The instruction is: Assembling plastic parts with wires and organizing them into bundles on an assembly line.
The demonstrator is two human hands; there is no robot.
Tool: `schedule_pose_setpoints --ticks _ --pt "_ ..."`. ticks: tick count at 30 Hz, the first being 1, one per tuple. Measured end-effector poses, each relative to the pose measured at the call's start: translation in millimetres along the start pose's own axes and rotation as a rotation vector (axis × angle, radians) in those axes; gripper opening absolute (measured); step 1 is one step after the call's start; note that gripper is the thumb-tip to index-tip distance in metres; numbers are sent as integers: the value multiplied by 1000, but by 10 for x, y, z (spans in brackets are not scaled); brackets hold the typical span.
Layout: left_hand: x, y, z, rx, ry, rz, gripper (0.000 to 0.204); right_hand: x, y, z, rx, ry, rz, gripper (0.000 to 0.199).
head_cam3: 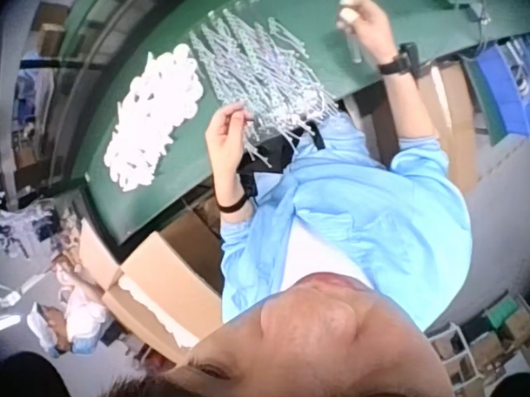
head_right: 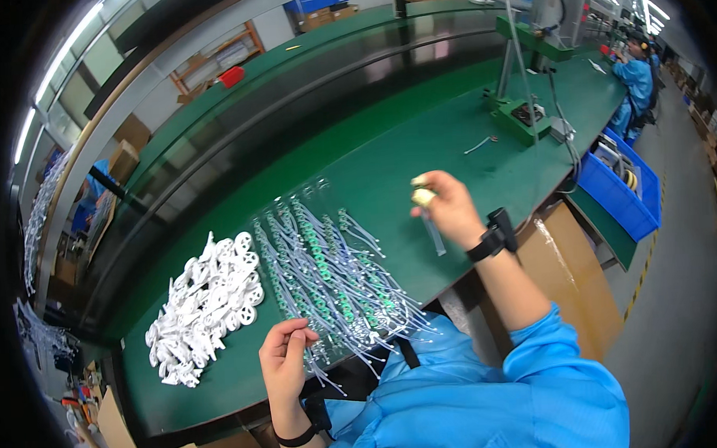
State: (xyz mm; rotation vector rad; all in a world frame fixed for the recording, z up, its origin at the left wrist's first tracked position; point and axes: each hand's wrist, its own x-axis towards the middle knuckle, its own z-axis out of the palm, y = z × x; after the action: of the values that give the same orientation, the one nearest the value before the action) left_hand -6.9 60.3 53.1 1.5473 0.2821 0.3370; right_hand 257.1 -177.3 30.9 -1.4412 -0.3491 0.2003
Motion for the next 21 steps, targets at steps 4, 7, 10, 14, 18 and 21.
schedule_pose_setpoints --ticks 4,7,10,14,18,21 --pt "-38 -164 -247 -14 201 -53 16 227 278 -221 -358 -9 118 16" --pt "-80 -290 -401 -8 272 -40 15 282 338 -103 -534 -52 105 19" --pt "-124 -419 -513 7 314 -45 14 296 308 37 -733 -79 33 23" --pt "-124 -651 -620 15 386 -20 14 209 253 138 -965 -71 -103 24" --pt "-140 -776 -683 -35 408 3 14 207 292 114 -1059 -79 -124 20" --pt "-152 -742 -643 -58 418 14 15 238 193 142 -545 -164 206 17"
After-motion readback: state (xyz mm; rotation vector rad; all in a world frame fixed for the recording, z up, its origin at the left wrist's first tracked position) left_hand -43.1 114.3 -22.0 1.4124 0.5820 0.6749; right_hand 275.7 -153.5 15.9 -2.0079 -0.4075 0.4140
